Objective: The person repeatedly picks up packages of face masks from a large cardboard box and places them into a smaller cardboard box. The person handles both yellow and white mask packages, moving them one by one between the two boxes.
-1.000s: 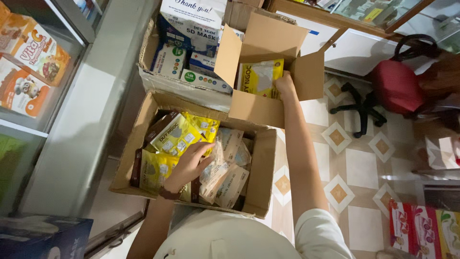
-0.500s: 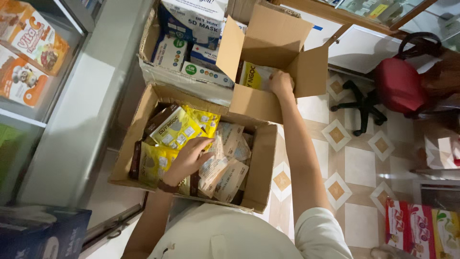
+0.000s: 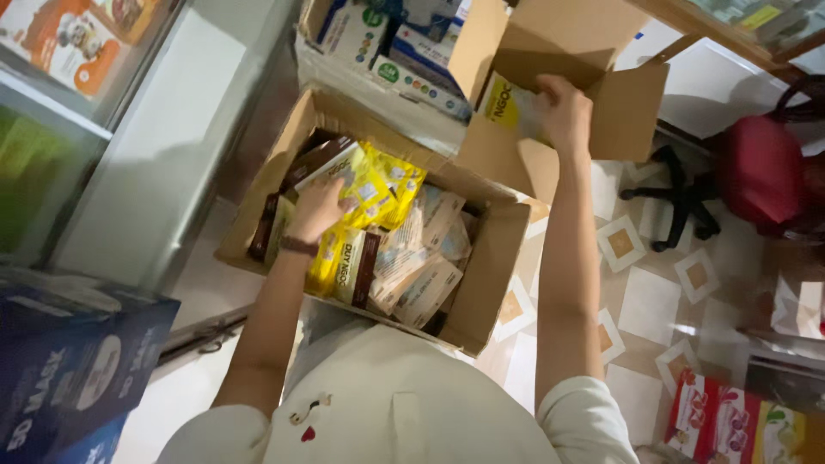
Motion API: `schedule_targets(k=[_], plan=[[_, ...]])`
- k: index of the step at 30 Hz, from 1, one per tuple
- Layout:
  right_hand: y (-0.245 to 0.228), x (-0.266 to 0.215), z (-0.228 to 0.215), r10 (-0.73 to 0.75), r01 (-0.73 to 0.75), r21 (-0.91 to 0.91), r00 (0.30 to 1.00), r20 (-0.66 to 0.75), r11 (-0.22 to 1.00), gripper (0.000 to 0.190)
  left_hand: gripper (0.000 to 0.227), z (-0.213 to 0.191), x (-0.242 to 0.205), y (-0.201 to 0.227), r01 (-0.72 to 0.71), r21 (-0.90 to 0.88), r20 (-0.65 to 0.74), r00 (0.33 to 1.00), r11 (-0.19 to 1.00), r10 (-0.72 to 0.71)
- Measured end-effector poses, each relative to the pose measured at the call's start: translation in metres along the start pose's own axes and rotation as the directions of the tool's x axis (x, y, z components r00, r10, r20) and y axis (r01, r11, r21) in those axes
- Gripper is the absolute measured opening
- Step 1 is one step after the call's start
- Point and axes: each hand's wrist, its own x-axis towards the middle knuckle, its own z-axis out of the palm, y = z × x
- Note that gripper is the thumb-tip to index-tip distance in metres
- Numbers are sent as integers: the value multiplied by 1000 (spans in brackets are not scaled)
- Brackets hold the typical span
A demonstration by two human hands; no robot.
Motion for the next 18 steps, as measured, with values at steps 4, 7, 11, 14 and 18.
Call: schedule_targets(k=[4, 7, 11, 14, 18], plan=[[-91, -62, -28, 88, -24, 280, 972, -218, 960, 20, 76, 21, 23, 7, 65, 163, 0, 998, 984, -66], [-146, -137, -6, 157, -30, 450, 956, -248, 892, 19, 101, 47, 48, 18, 65, 192, 17, 997, 979, -69], [-152, -201, 61, 236, -186, 557, 972, -18, 809, 18, 127, 70, 56, 27, 81, 213, 11, 996, 974, -86], [-137, -250, 103, 196, -180, 527, 980, 26, 831, 14, 133, 79, 48, 27, 51, 303, -1, 999, 952, -53], [-140, -289, 130, 281, -296, 495, 954, 107, 817, 18, 126, 98, 46, 19, 29, 206, -130, 992, 978, -2]])
